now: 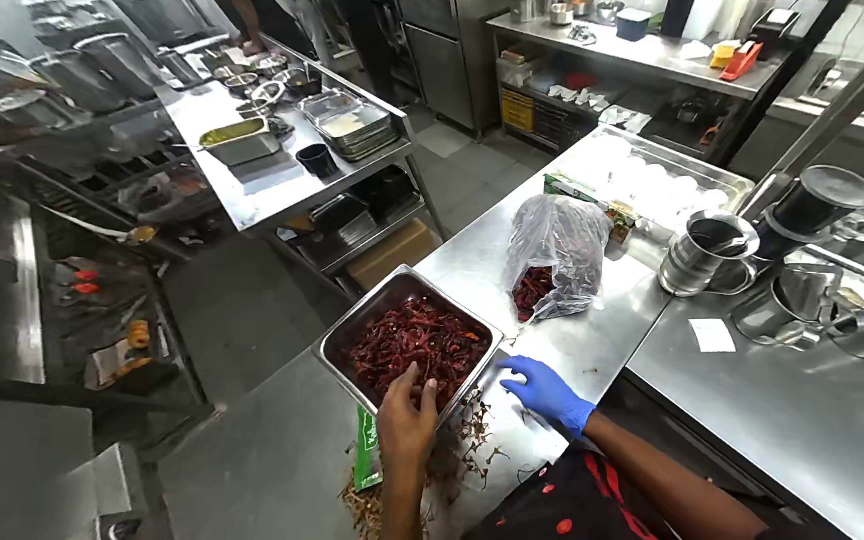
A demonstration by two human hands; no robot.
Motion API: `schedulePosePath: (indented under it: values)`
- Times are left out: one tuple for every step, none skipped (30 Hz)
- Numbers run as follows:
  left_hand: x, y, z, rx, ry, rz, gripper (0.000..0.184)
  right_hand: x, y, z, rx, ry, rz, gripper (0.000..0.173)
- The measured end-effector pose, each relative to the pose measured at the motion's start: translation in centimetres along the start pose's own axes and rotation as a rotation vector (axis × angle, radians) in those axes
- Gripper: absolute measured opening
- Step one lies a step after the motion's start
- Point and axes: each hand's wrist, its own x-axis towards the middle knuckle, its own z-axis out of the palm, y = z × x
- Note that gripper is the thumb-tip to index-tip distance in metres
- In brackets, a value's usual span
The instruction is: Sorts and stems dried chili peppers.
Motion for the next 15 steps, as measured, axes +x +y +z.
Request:
schedulePosePath:
  values:
    - [-0.1, -0.1, 0.1, -0.008, 0.051, 0.064, 0.038, 1.1, 1.3, -0.9, -0.081, 0.103, -0.011, 0.031]
    - [-0.2, 0.2, 0.2, -0.012, 0.084, 0.106, 0.036, 2.4, 2.7, -1.9, -0.174, 0.193, -0.018, 0.028]
    - [-0.4, 0.5, 0.3, -0.012, 0.108, 0.127, 0.034, 3.9, 3.8, -3.2, -0.28, 0.262, -0.028, 0.026]
    - [-0.7, 1.0, 0.5, -0.015, 0.124, 0.134, 0.033, 5.6, 4.5, -4.4, -0.385, 0.312, -0.042, 0.025]
    - [-1.1, 1.5, 0.8, -0.026, 0.131, 0.129, 0.033, 7.3, 5.0, -5.5, -0.477, 0.347, -0.07, 0.024]
    - [-1.5, 2.1, 1.2, -0.048, 0.128, 0.12, 0.032, 9.1, 5.4, -6.3, -0.561, 0.339, -0.093, 0.025]
    - [-1.9, 2.8, 1.6, -0.077, 0.114, 0.111, 0.032, 10.9, 5.6, -6.8, -0.631, 0.277, -0.097, 0.026]
    - [-2.2, 3.3, 2.0, -0.106, 0.104, 0.107, 0.031, 12.6, 5.8, -6.9, -0.685, 0.186, -0.088, 0.025]
    - [-2.4, 3.8, 2.3, -0.129, 0.096, 0.102, 0.03, 14.0, 6.0, -6.7, -0.734, 0.108, -0.078, 0.023]
    - [-2.6, 4.3, 2.7, -0.144, 0.096, 0.099, 0.03, 15.1, 6.4, -6.3, -0.77, 0.059, -0.072, 0.018]
    - [-2.9, 4.7, 3.0, -0.156, 0.107, 0.097, 0.03, 15.7, 6.8, -6.0, -0.787, 0.035, -0.077, 0.015]
    - [-3.2, 5.1, 3.2, -0.161, 0.122, 0.09, 0.029, 15.9, 7.2, -5.9, -0.76, 0.053, -0.111, 0.011]
    - [-3.5, 5.5, 3.1, -0.162, 0.133, 0.078, 0.029, 15.8, 7.5, -6.1, -0.707, 0.095, -0.164, 0.008]
    - [-3.7, 5.9, 3.1, -0.163, 0.145, 0.064, 0.029, 15.5, 7.8, -6.5, -0.629, 0.151, -0.213, 0.009]
    - [-4.0, 6.4, 3.2, -0.171, 0.155, 0.05, 0.029, 14.8, 8.1, -7.1, -0.53, 0.214, -0.256, 0.012]
